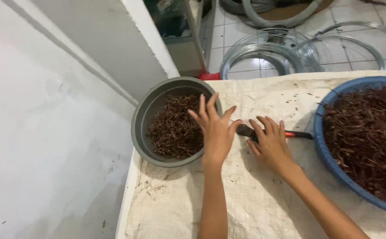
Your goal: Cutting small wires with pliers and placing them in a bowl
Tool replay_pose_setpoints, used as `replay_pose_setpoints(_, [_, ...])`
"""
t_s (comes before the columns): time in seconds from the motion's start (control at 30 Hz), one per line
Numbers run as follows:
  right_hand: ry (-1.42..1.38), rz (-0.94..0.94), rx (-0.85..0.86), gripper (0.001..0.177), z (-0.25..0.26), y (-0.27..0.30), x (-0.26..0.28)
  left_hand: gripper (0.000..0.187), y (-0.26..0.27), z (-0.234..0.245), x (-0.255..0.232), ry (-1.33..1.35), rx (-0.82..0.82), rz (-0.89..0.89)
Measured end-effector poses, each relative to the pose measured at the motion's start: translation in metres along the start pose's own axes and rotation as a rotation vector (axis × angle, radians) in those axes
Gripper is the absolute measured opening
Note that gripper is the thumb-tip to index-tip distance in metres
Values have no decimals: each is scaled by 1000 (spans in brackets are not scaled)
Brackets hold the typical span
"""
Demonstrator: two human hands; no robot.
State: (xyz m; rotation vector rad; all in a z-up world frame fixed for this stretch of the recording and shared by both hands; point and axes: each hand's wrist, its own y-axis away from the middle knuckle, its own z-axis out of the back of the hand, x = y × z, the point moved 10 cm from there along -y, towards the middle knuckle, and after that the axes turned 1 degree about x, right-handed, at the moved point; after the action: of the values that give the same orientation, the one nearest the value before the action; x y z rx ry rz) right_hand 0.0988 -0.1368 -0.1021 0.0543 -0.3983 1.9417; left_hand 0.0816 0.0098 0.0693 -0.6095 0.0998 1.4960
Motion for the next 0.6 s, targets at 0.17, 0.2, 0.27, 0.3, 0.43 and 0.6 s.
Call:
replay_pose_setpoints(0.17, [-84, 268, -196, 58, 57, -22, 78, 35, 10, 21, 73, -6, -29, 174])
replay_pose_setpoints(0.2, [-101, 338, -250, 54, 62, -24, 90, 37, 13, 24, 87, -20, -40, 204])
replay_pose_setpoints(0.27, [-104, 406, -297, 47, 66, -35, 111, 36, 20, 23, 113, -32, -51, 248])
replay_pose_setpoints(0.3, [-100, 456, -350, 40, 71, -38, 124, 35, 23, 23, 127, -40, -53, 275])
replay_pose_setpoints(0.43, [-158, 540, -369, 30, 81, -67, 156, 36, 37, 25, 161, -46, -63, 319])
replay_pose_setpoints(0.6, [28, 399, 205, 34, 27, -122, 170, 43, 52, 12, 202, -74, -19, 437])
